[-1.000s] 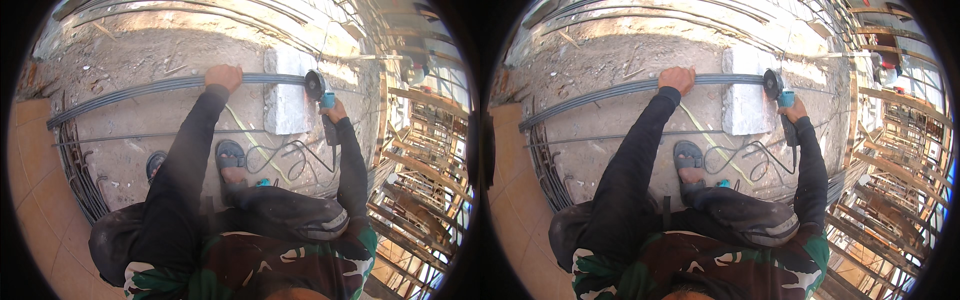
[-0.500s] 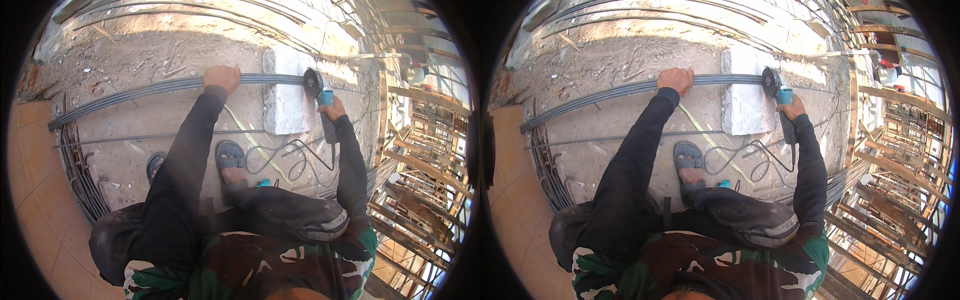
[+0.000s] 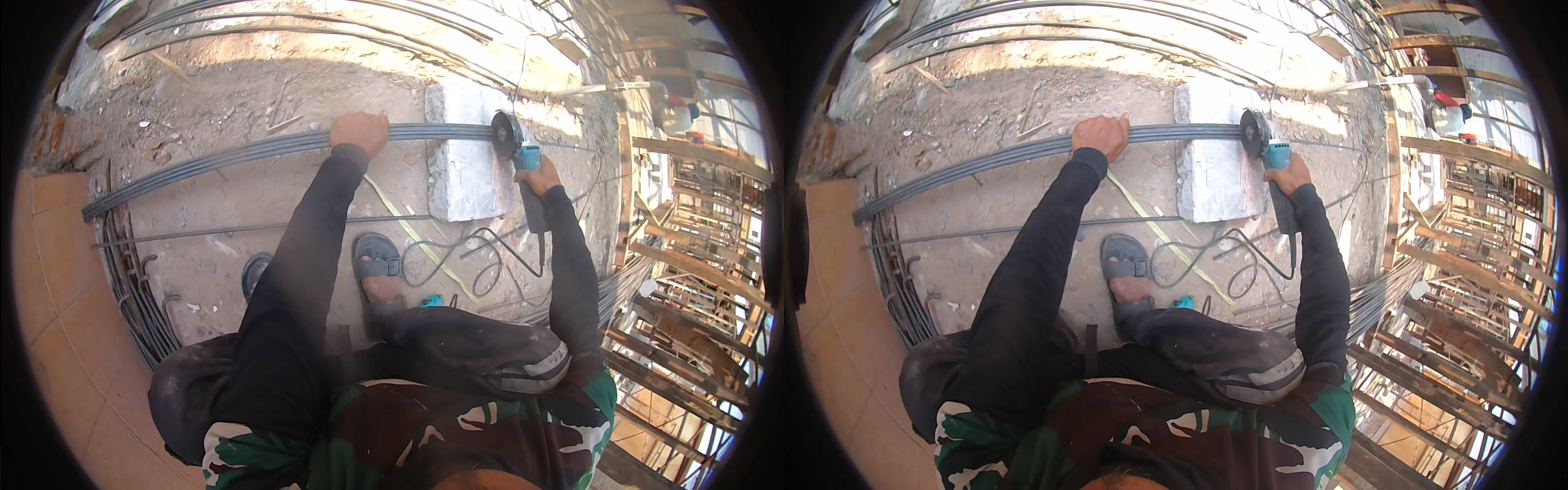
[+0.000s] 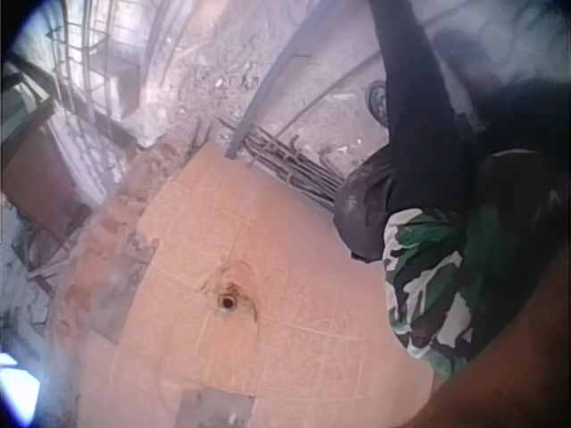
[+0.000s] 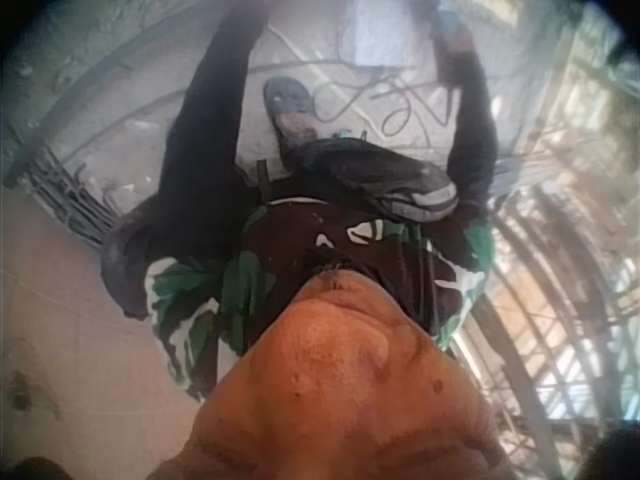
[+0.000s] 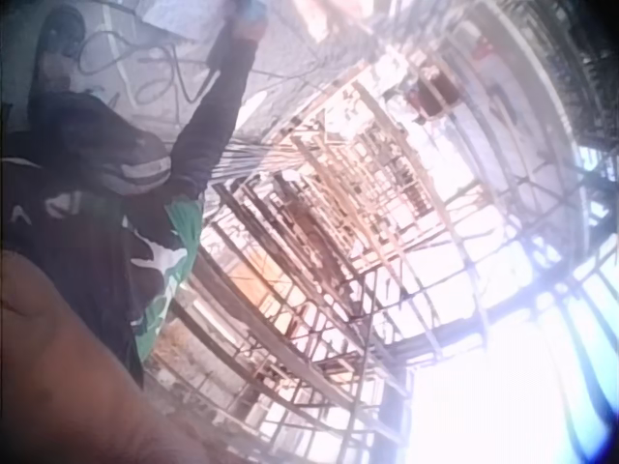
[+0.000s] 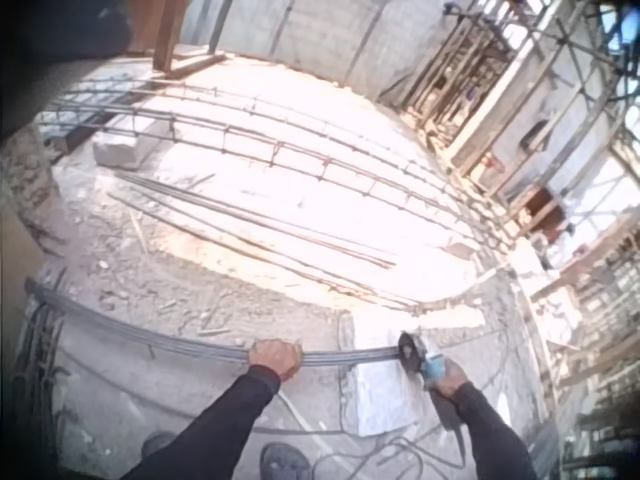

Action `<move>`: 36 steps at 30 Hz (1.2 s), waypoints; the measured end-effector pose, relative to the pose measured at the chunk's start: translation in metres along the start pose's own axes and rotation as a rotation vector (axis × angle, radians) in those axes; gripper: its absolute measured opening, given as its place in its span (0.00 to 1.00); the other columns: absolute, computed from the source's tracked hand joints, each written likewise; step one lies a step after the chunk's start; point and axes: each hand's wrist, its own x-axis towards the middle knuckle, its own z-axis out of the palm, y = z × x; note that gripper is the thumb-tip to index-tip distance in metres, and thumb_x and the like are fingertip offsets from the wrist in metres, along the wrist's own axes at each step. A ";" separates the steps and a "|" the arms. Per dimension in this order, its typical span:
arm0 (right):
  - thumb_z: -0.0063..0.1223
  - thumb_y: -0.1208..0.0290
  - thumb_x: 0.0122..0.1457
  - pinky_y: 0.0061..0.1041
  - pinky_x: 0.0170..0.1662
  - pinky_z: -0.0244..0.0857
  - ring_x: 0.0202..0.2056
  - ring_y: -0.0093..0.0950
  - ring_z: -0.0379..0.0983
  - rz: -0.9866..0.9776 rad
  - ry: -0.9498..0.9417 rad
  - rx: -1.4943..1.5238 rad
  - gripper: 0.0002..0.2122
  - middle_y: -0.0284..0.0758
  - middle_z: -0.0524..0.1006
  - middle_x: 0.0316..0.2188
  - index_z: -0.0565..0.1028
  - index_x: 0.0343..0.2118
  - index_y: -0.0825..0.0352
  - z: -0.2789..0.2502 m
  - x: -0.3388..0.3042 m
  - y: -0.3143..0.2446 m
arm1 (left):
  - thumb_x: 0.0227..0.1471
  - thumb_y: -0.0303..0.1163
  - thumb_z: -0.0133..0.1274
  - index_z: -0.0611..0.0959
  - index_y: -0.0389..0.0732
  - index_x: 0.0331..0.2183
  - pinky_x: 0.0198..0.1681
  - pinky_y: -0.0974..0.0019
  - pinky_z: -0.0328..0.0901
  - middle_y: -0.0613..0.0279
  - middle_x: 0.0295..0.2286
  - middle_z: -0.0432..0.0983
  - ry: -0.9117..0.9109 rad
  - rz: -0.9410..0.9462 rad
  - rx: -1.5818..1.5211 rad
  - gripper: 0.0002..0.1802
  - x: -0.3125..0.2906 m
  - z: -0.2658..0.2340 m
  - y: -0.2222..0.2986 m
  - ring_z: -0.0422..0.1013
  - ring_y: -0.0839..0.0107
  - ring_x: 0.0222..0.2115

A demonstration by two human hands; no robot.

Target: The person measures a metal rod with a yellow tape measure and then cuts through several metal rods using a hand-held angle grinder, creating sparks.

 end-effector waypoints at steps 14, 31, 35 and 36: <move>0.65 0.70 0.35 0.29 0.38 0.70 0.31 0.32 0.76 -0.004 -0.015 0.004 0.21 0.39 0.79 0.30 0.75 0.36 0.71 0.002 0.008 -0.004 | 0.60 0.46 0.39 0.84 0.37 0.18 0.29 0.56 0.72 0.47 0.17 0.77 0.027 -0.004 -0.013 0.31 -0.001 0.003 -0.002 0.77 0.53 0.21; 0.67 0.68 0.33 0.29 0.37 0.70 0.29 0.34 0.76 -0.014 -0.011 0.145 0.24 0.44 0.78 0.29 0.75 0.34 0.76 -0.005 -0.012 0.001 | 0.59 0.46 0.39 0.85 0.38 0.18 0.31 0.56 0.72 0.48 0.18 0.78 0.031 -0.026 -0.013 0.30 -0.001 0.003 0.002 0.77 0.53 0.22; 0.68 0.69 0.34 0.28 0.33 0.70 0.27 0.29 0.74 0.027 0.137 0.290 0.23 0.39 0.77 0.28 0.73 0.35 0.76 -0.014 -0.028 0.005 | 0.60 0.46 0.39 0.85 0.38 0.18 0.30 0.56 0.72 0.48 0.18 0.78 0.021 -0.007 -0.006 0.30 -0.003 -0.004 0.003 0.77 0.53 0.21; 0.68 0.69 0.35 0.27 0.32 0.69 0.26 0.28 0.74 0.057 0.151 0.308 0.23 0.39 0.77 0.28 0.73 0.35 0.76 -0.017 -0.031 0.008 | 0.60 0.46 0.39 0.85 0.38 0.18 0.29 0.56 0.72 0.48 0.17 0.78 0.025 -0.003 -0.005 0.30 -0.003 -0.002 0.001 0.77 0.53 0.21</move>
